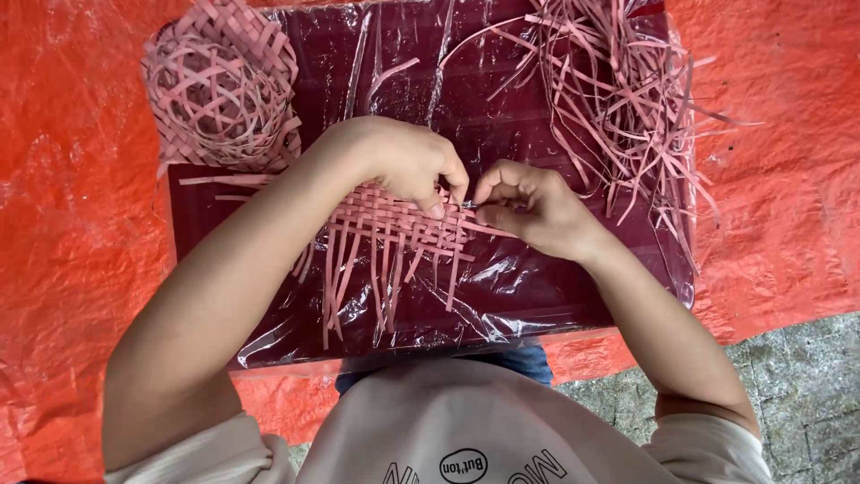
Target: Weaving pink plastic strips together on a table to create a woven mat or basket component.
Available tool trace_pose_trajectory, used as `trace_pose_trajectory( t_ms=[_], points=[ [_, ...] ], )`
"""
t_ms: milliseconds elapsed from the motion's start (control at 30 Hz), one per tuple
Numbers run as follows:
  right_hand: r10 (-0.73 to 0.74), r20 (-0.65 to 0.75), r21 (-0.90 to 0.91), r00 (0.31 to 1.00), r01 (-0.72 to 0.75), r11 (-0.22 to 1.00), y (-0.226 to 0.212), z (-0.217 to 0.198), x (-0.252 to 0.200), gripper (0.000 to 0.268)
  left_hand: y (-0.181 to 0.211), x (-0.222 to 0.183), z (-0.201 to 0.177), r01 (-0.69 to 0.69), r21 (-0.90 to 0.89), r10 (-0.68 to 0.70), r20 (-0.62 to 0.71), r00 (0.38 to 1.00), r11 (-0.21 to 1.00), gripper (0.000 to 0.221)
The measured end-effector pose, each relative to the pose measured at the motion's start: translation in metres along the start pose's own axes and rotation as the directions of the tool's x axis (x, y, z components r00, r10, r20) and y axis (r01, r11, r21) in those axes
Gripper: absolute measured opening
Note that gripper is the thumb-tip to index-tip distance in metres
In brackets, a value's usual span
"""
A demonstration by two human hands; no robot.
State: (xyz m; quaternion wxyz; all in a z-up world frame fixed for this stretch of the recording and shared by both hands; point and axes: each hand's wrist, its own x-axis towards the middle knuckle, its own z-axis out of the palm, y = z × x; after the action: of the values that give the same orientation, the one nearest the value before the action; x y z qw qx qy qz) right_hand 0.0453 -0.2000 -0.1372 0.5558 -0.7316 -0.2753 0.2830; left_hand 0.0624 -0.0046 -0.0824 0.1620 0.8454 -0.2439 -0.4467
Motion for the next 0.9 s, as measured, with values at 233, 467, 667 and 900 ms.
trace_pose_trajectory(
  t_ms=[233, 467, 667, 900],
  points=[
    [0.053, 0.088, 0.013, 0.995, -0.054, 0.998, 0.015, -0.013, 0.011, 0.018, -0.022, 0.040, 0.013, -0.047, 0.050, 0.049, -0.033, 0.998, 0.998, 0.027],
    [0.042, 0.193, 0.162, 0.980, -0.074, 0.984, 0.035, -0.017, 0.013, 0.022, -0.056, 0.085, 0.048, 0.020, 0.114, -0.009, -0.094, 0.996, 0.993, 0.027],
    [-0.028, 0.218, -0.063, 0.976, 0.042, 0.997, 0.044, -0.012, 0.018, 0.009, -0.058, 0.107, 0.083, 0.231, 0.326, -0.131, -0.302, 0.944, 0.917, 0.040],
    [-0.101, 0.140, -0.077, 0.985, 0.112, 0.991, 0.049, -0.007, 0.022, 0.007, -0.038, 0.051, 0.107, 0.323, 0.417, 0.185, -0.809, 0.558, 0.850, 0.040]
  ],
)
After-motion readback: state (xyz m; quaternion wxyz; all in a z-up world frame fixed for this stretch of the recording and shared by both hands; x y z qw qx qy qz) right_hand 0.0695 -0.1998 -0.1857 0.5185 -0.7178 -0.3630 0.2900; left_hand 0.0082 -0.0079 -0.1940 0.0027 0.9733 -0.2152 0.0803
